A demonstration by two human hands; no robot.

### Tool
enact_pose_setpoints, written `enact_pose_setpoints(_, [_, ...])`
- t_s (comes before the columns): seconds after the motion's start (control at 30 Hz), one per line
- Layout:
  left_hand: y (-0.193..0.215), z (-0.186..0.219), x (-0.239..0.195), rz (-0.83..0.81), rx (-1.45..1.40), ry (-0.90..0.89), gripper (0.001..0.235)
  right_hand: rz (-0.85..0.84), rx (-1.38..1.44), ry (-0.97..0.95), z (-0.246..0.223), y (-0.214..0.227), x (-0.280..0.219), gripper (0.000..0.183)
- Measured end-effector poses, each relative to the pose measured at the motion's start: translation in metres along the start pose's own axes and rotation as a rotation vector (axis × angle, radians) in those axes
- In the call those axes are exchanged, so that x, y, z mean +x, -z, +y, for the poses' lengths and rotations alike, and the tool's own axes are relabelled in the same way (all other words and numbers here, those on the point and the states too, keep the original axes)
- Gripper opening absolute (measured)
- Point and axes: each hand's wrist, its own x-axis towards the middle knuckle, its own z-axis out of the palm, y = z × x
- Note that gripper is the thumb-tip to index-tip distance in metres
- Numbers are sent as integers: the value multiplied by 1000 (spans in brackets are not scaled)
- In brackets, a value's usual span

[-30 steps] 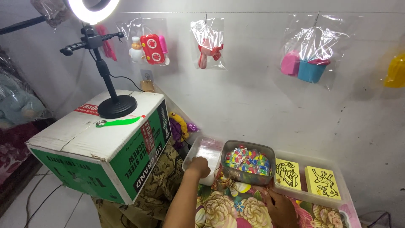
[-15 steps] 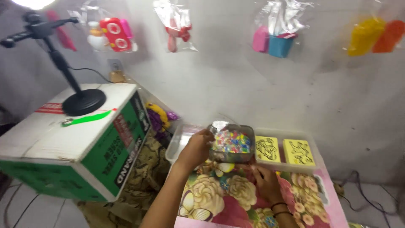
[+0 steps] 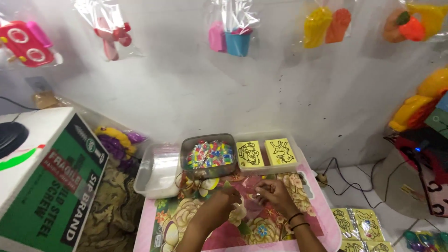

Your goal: The person places small colorful beads onto yellow cards with printed designs, then places the cards into clear plastic bags. The person handles the cards and bags by hand, arranging the finished items on the floor.

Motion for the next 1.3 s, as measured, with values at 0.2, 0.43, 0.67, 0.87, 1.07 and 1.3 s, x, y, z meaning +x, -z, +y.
enact_pose_setpoints(0.2, [2,-3,4,160,-352,230,50,99,13,31,-9,5,1,11])
enact_pose_setpoints(0.43, [-28,-40,-2,319,-996,423,86,98,-68,53,-9,4,4,10])
enact_pose_setpoints(0.67, [-23,-6,11,313,-990,781,53,60,-107,101,0,8,8,7])
enact_pose_setpoints(0.87, [-54,-36,3,519,-816,653,30,107,-163,6,-7,5,6,20])
enact_pose_setpoints(1.07, [-54,-31,0,603,-660,627,29,120,-133,-10,-13,0,3,25])
enact_pose_setpoints(1.3, [-57,1,-3,702,-221,622,54,167,-131,81,3,8,9,14])
